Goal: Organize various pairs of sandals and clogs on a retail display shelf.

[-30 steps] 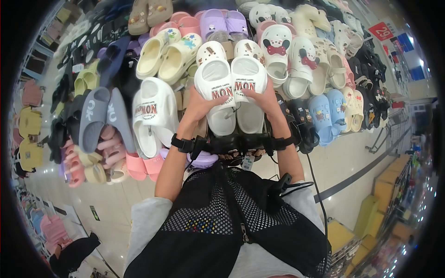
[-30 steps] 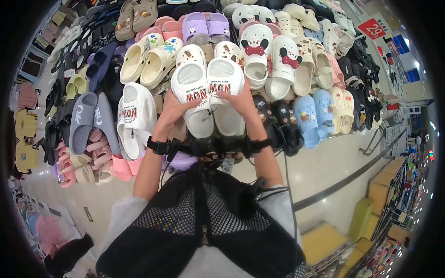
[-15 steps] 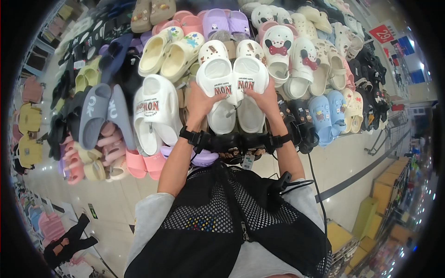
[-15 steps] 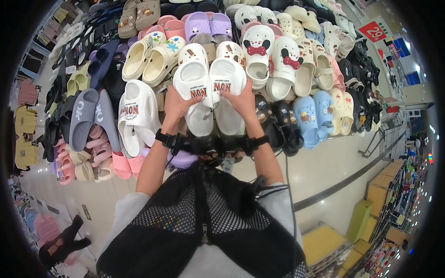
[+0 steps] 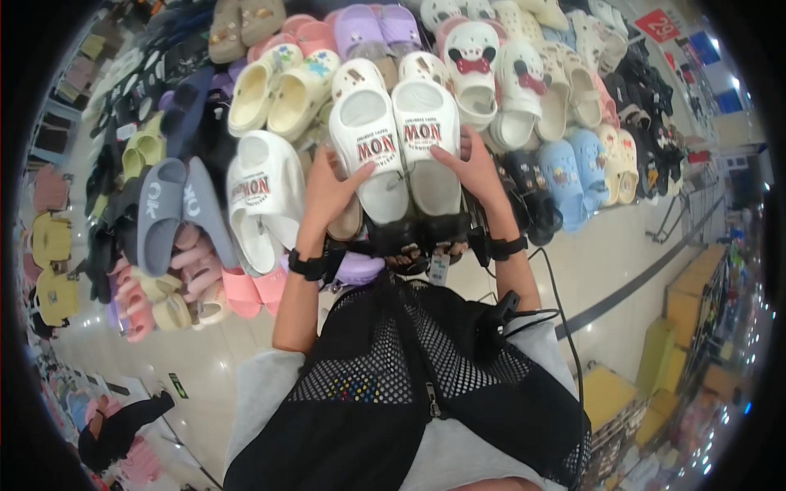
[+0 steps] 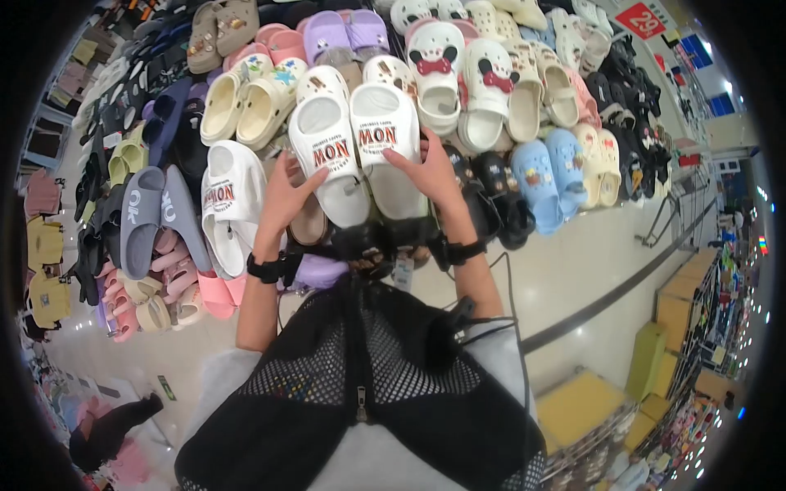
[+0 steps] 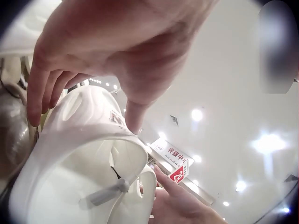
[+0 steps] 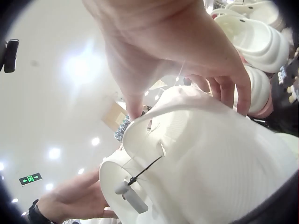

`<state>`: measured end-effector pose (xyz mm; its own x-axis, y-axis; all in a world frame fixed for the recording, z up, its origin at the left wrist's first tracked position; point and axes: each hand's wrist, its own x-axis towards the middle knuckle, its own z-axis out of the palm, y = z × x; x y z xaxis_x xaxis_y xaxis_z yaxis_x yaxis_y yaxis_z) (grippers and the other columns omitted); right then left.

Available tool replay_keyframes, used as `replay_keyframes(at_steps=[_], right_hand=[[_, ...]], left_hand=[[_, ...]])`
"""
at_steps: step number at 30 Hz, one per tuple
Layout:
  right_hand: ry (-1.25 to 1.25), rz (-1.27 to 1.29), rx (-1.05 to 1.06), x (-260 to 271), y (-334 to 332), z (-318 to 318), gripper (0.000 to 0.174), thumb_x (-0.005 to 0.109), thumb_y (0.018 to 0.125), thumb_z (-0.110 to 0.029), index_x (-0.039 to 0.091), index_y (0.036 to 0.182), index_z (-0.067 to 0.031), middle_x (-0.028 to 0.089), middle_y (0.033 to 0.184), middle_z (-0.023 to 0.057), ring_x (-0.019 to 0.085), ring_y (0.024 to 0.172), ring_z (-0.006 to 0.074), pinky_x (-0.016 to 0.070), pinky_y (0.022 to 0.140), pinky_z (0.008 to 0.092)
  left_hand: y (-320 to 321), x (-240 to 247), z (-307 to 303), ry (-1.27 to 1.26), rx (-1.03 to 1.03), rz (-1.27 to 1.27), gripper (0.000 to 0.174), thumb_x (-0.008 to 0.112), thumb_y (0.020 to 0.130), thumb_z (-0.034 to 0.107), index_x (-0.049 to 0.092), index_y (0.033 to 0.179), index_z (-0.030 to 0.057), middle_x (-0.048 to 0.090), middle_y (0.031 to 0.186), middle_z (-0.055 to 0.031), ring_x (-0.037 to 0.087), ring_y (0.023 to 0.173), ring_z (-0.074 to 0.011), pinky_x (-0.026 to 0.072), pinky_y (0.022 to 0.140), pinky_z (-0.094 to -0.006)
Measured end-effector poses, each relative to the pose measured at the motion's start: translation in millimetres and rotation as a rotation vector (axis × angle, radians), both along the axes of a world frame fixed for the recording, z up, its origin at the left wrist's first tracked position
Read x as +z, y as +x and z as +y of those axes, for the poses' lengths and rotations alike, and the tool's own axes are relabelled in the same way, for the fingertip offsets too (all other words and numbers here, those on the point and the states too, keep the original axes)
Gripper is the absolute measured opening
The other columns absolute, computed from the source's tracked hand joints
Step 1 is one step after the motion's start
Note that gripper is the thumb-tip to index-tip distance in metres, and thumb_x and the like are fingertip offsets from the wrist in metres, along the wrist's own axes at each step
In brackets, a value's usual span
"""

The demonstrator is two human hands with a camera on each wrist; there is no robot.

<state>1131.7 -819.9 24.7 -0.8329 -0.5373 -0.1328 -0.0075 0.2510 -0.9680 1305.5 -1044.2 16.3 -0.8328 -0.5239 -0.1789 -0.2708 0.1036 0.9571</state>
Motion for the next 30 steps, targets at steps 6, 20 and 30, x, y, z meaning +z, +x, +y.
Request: replay_keyframes(at_steps=[6,20,30], right_hand=[[0.309,0.173,0.105,26,39,72,0.063,0.087,0.084,-0.025,0.057,0.137,-0.0061,0.067,0.131,0.0125,0.064,0.121,0.0227,0.0511,0.102,0.0378],[0.471,0.673,0.395,-13,93,89,0.062,0.085,0.064,-0.006,0.066,0.122,-0.0091,0.065,0.117,0.009,0.06,0.113,0.0332,0.0485,0.097,0.0428],[0.493,0.811,0.314,-33,95,86,0.054,0.081,0.061,-0.003,0.069,0.113,-0.0112,0.067,0.106,0.0047,0.064,0.102,0.0293,0.0503,0.088,0.041]], left_hand=[[65,53,26,-0.271,-0.027,-0.375,0.071,0.085,0.084,0.031,0.052,0.137,-0.0041,0.067,0.123,-0.0191,0.067,0.114,-0.033,0.0556,0.093,-0.039],[48,1,100,-0.891,-0.694,-0.204,0.068,0.089,0.072,0.034,0.058,0.122,0.0002,0.063,0.113,-0.0138,0.064,0.111,-0.0317,0.0568,0.087,-0.043],[35,-15,100,-1.028,-0.675,-0.149,0.038,0.083,0.074,0.015,0.061,0.102,0.0006,0.066,0.092,-0.0135,0.071,0.083,-0.0296,0.0558,0.066,-0.0385]])
